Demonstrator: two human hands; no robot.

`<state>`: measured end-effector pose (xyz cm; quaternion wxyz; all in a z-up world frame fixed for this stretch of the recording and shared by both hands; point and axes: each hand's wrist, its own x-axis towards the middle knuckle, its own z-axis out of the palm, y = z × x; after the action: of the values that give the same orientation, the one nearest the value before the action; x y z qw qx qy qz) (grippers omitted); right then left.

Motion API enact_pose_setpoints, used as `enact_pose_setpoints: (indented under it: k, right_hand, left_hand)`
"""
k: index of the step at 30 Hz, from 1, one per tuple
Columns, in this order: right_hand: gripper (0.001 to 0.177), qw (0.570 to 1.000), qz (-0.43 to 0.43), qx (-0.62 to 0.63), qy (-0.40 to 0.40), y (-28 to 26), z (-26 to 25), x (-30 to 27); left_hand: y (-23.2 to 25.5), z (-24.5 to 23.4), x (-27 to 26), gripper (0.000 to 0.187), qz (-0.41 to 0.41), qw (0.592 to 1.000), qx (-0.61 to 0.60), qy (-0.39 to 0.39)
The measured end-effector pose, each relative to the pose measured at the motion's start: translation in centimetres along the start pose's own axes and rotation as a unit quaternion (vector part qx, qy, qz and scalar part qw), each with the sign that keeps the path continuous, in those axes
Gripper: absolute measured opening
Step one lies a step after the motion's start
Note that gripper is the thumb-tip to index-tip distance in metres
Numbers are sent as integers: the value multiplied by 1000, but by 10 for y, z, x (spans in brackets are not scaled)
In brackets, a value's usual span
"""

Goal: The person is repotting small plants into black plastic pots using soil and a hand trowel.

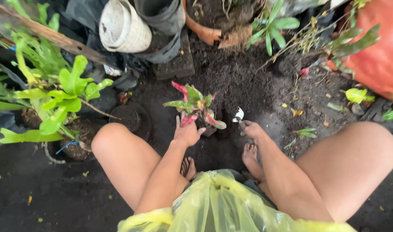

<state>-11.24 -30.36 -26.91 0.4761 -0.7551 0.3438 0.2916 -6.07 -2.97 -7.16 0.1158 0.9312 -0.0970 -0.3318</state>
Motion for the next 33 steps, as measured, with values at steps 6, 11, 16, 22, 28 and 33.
enact_pose_setpoints:
  k: [6,11,16,22,28,33]
  right_hand:
    - [69,997,-33,54,41,-70,-29,-91]
    - [70,977,-203,-30,61,-99,-29,-115]
    - [63,908,-245,-304,149,-116,-8,-147]
    - [59,940,-206,-184,202,-100,-24,-128]
    - [43,949,-183,-189,171,-105,-29,-130]
    - [45,945,-220,-217,105,-113,8,-125]
  left_hand:
    - [-34,32,51,53,28,964,-182,193]
    - [-14,23,52,44,-23,926,-302,225]
    - [-19,38,68,37,-22,906,-317,280]
    - [-33,72,114,37,-52,850,-384,358]
    - [-23,59,125,26,-49,775,-517,360]
    - [1,21,68,27,-39,804,-476,354]
